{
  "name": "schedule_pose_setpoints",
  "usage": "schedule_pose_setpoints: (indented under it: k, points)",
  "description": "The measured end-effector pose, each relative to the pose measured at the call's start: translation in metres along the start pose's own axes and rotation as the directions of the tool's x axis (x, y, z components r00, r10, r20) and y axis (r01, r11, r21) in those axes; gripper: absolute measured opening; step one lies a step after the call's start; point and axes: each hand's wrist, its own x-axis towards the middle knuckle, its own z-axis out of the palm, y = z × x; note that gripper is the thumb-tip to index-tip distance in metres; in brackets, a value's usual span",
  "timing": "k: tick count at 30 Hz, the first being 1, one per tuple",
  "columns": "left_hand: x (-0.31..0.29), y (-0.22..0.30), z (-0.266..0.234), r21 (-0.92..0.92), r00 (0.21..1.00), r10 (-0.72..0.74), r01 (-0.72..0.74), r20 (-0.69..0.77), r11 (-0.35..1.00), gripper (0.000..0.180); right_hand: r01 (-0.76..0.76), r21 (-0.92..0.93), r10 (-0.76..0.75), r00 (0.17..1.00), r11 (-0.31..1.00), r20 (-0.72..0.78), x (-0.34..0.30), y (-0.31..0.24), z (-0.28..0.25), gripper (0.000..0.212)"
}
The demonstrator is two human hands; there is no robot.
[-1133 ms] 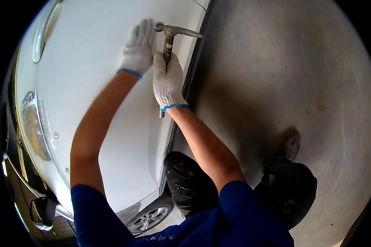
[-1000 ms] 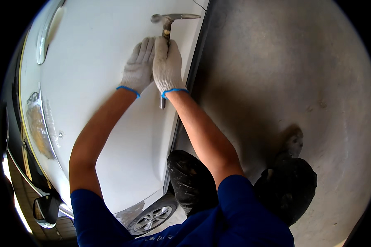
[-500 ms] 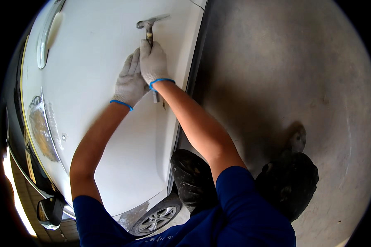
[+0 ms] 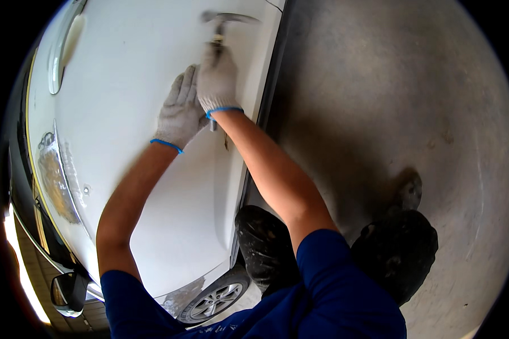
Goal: The person puts on gloves and uses a hammer to repeatedly tap the side panel of a white car, likely to smooth out a dent. The person walks around the vehicle and continues hammering the same area from different angles.
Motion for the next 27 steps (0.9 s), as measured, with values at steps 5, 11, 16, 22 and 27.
schedule_pose_setpoints:
  k: [5,11,16,22,27]
  points:
    - [-0.015,-0.001,0.011,-0.022,1.0,0.006,-0.007,-0.026,1.0,0.089,-0.119,0.145,0.112,0.992,0.982,0.061,-0.004,-0.01,-0.011,0.046]
    - [0.0,0.005,0.004,-0.039,1.0,0.021,-0.02,0.017,0.999,0.087,-0.016,-0.033,0.017,0.999,0.999,0.028,0.009,0.004,-0.005,0.046]
    - [-0.006,0.005,0.01,-0.141,0.996,-0.022,0.01,-0.084,0.99,0.084,-0.003,0.01,0.003,1.0,1.0,0.015,-0.009,-0.005,-0.002,0.045]
    - [0.0,0.001,0.005,-0.022,0.997,0.041,-0.043,-0.061,0.999,0.084,0.051,0.049,-0.051,0.999,0.997,-0.011,-0.002,-0.002,-0.009,0.044]
    - [-0.005,0.006,0.007,-0.036,0.998,0.035,-0.034,0.05,0.999,0.085,-0.051,-0.032,0.054,0.992,0.998,0.111,0.005,0.002,-0.003,0.046]
